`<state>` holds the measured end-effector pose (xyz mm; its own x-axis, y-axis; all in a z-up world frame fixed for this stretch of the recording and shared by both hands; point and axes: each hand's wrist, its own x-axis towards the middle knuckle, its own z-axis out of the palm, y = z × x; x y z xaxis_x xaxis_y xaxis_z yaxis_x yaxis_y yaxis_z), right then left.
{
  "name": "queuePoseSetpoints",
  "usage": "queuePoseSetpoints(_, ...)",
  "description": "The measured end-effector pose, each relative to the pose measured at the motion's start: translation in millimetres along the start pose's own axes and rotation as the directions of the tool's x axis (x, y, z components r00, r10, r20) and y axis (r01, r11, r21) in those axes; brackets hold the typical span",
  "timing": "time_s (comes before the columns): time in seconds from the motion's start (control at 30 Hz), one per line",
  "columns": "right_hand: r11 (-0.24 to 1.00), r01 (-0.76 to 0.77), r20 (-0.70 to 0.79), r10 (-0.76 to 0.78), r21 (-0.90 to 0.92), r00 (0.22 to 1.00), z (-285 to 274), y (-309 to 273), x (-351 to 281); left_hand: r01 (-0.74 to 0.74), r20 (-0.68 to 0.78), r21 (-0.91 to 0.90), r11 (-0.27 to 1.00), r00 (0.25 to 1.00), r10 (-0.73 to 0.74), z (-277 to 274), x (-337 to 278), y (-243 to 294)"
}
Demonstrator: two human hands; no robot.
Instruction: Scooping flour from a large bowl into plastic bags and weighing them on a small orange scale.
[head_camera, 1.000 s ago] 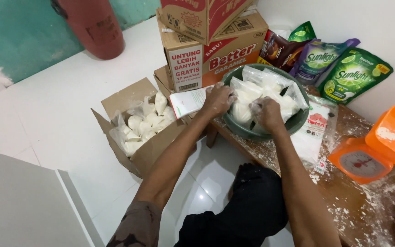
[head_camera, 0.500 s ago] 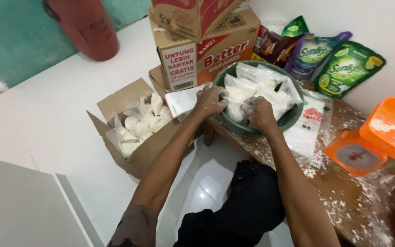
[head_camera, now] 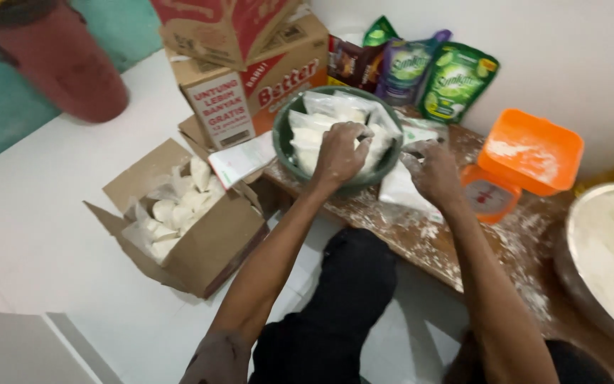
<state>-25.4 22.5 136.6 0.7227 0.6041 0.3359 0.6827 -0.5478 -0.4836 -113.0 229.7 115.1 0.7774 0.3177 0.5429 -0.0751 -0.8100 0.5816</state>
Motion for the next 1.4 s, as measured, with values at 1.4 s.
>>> queuePoseSetpoints(1.4,0.882,0.011,0.211,0.101,-0.471,0.972,55.3,85.0,-105.5,-0.622,0.545,0.42,0.661,0.755,0.365,157.5,-73.6,6.8)
